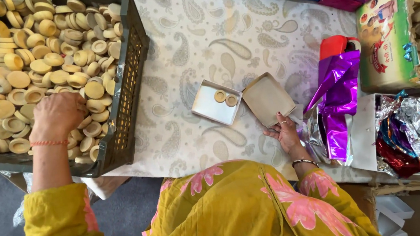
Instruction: Packing individual food items into small boxes and wrapping them with decorative foil.
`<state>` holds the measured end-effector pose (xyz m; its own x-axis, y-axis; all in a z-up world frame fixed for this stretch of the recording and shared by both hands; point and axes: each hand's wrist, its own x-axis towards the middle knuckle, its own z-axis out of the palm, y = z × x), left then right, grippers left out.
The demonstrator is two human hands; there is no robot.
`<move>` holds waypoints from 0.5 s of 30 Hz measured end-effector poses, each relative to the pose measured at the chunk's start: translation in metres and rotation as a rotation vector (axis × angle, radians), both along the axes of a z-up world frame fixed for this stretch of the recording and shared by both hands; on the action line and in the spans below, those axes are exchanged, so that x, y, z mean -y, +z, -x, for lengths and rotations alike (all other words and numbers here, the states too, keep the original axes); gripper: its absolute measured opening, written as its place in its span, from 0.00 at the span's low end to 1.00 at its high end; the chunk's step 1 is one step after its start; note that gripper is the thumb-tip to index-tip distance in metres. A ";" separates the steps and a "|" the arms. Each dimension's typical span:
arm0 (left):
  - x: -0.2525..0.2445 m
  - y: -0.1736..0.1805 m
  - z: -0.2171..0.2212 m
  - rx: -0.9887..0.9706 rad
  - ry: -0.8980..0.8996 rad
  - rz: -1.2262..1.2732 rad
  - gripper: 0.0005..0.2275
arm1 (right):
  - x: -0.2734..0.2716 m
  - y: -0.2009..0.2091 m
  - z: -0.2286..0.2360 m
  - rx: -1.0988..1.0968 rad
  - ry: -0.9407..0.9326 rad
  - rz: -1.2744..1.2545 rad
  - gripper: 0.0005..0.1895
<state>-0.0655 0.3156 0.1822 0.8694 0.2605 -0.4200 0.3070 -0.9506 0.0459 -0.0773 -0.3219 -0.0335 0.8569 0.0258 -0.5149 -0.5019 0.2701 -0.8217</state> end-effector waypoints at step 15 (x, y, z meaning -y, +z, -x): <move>-0.005 -0.018 0.001 0.009 -0.001 0.003 0.26 | -0.003 0.005 0.001 0.001 -0.006 0.027 0.23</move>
